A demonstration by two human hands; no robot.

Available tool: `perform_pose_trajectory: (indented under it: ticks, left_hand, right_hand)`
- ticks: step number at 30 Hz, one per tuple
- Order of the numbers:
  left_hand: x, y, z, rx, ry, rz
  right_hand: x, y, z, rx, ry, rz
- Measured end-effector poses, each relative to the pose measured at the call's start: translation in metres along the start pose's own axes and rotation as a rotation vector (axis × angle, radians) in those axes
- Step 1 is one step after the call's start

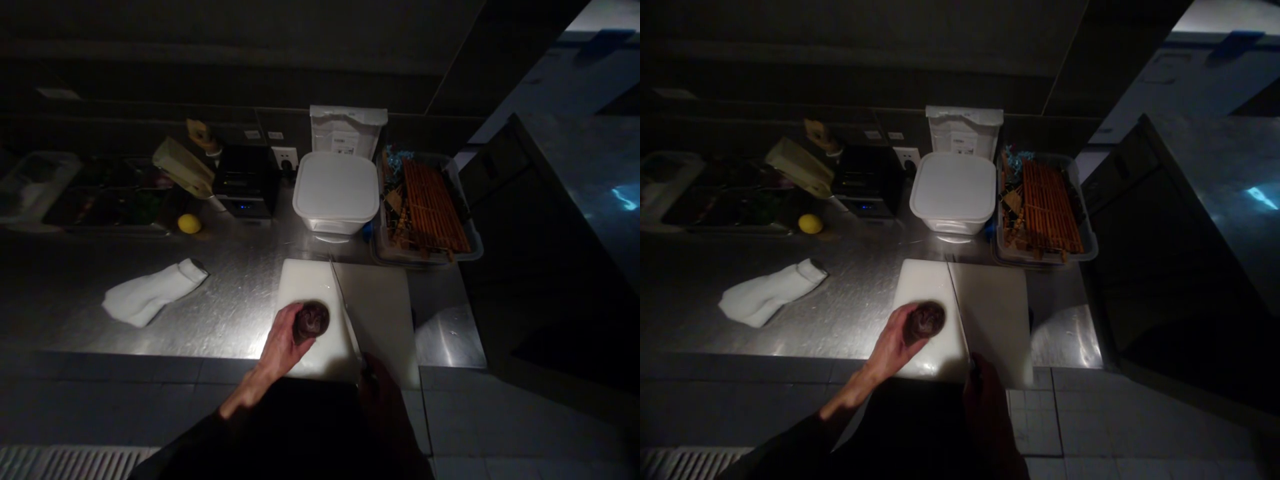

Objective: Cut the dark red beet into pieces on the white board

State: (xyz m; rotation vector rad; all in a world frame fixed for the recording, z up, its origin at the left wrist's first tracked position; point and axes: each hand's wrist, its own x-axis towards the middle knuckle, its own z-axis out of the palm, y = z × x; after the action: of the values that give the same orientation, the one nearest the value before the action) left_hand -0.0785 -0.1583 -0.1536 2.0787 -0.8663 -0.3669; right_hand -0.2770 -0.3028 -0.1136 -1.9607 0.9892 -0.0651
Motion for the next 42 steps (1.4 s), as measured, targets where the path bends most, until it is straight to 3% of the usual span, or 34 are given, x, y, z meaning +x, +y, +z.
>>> perform_pose_trajectory:
  ticks: [3, 6, 25, 42]
  left_hand:
    - [-0.004, 0.0, 0.001, -0.014, 0.004, -0.048]
    - [-0.008, -0.001, 0.002, -0.035, -0.042, 0.002]
    - [-0.009, 0.002, 0.009, 0.035, 0.053, -0.015]
    - [-0.009, 0.002, 0.007, 0.004, 0.034, -0.01]
  right_hand:
    - [-0.006, -0.004, 0.002, -0.006, -0.045, -0.043]
    - [-0.011, -0.005, 0.004, -0.053, -0.088, -0.083]
    - [-0.012, -0.033, 0.016, -0.284, -0.188, -0.324]
    - [-0.013, -0.057, 0.01, -0.649, -0.366, -0.137]
